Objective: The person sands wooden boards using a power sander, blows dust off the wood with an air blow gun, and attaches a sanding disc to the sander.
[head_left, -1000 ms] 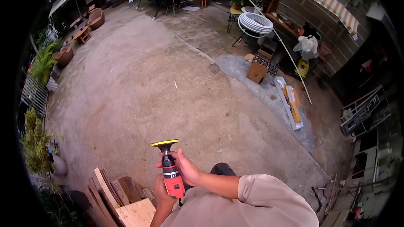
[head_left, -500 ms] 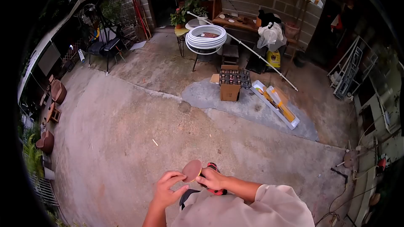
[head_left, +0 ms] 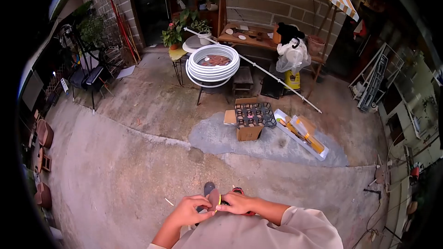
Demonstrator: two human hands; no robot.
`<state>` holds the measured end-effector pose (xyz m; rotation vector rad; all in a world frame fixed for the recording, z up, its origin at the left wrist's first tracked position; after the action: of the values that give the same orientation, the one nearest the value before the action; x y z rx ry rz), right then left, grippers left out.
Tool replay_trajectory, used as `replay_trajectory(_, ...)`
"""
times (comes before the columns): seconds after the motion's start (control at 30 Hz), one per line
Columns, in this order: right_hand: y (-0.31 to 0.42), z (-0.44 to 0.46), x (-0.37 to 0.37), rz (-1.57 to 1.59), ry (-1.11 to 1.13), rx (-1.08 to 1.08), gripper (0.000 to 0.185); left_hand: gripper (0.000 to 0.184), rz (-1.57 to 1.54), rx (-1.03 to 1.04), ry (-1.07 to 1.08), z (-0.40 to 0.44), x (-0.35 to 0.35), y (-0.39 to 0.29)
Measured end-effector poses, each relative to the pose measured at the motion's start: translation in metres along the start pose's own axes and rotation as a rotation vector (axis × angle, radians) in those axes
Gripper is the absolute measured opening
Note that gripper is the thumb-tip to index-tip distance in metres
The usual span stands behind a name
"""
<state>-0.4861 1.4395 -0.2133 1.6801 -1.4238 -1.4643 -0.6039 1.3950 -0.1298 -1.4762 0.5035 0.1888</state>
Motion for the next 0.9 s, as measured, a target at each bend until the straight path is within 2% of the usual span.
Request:
replay_trajectory(0.07,0.002,0.037,-0.041,-0.019,-0.051,0.031,0.076,0.02,-0.036,0.033,0.066,0.043,-0.041,0.012)
replay_trajectory(0.1,-0.002,0.057,-0.061,-0.037,-0.038,0.124,0.077,0.019,-0.052,0.051,0.096,0.068,-0.06,0.019)
replay_trajectory(0.2,0.014,0.091,-0.131,0.04,-0.146,0.124,0.078,0.02,-0.008,0.091,0.162,0.137,-0.109,0.033)
replay_trajectory(0.3,-0.01,0.133,-0.185,0.071,-0.261,0.115,0.069,0.02,0.029,0.212,0.185,0.205,-0.144,0.044)
replay_trajectory(0.43,-0.044,0.182,-0.273,0.227,-0.391,0.076,0.067,0.018,0.137,0.202,0.223,0.313,-0.183,0.056)
replay_trajectory(0.47,-0.054,0.194,-0.297,0.246,-0.375,0.098,0.06,0.018,0.168,0.222,0.217,0.347,-0.194,0.058)
replay_trajectory(0.53,-0.096,0.23,-0.366,0.188,-0.411,0.093,0.059,0.018,0.201,0.2,0.227,0.412,-0.209,0.08)
replay_trajectory(0.6,-0.097,0.238,-0.417,0.139,-0.466,0.03,0.062,0.018,0.203,0.162,0.244,0.464,-0.225,0.072)
replay_trajectory(0.63,-0.102,0.245,-0.442,0.119,-0.5,0.003,0.063,0.017,0.162,0.277,0.229,0.489,-0.231,0.071)
replay_trajectory(0.73,-0.123,0.258,-0.499,0.176,-0.455,0.075,0.068,0.017,0.205,0.167,0.267,0.553,-0.243,0.076)
replay_trajectory(0.77,-0.126,0.259,-0.521,0.255,-0.553,0.008,0.074,0.017,0.249,0.214,0.254,0.574,-0.245,0.071)
replay_trajectory(0.87,-0.17,0.256,-0.554,0.3,-0.754,-0.014,0.084,0.018,0.14,0.352,0.138,0.63,-0.248,0.062)
replay_trajectory(0.9,-0.162,0.242,-0.574,0.39,-0.882,-0.058,0.092,0.039,0.094,0.316,0.23,0.646,-0.241,0.076)
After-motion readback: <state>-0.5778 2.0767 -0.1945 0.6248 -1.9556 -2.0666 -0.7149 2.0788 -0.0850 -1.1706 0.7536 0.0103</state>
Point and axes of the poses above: each hand's wrist, its own z-axis towards the middle knuckle, its own x-axis out of the palm, y = z × x, the point moved 10 cm from there along z, towards the middle knuckle, and after that the axes turned 4 degrees about x, right-handed, at the moved point
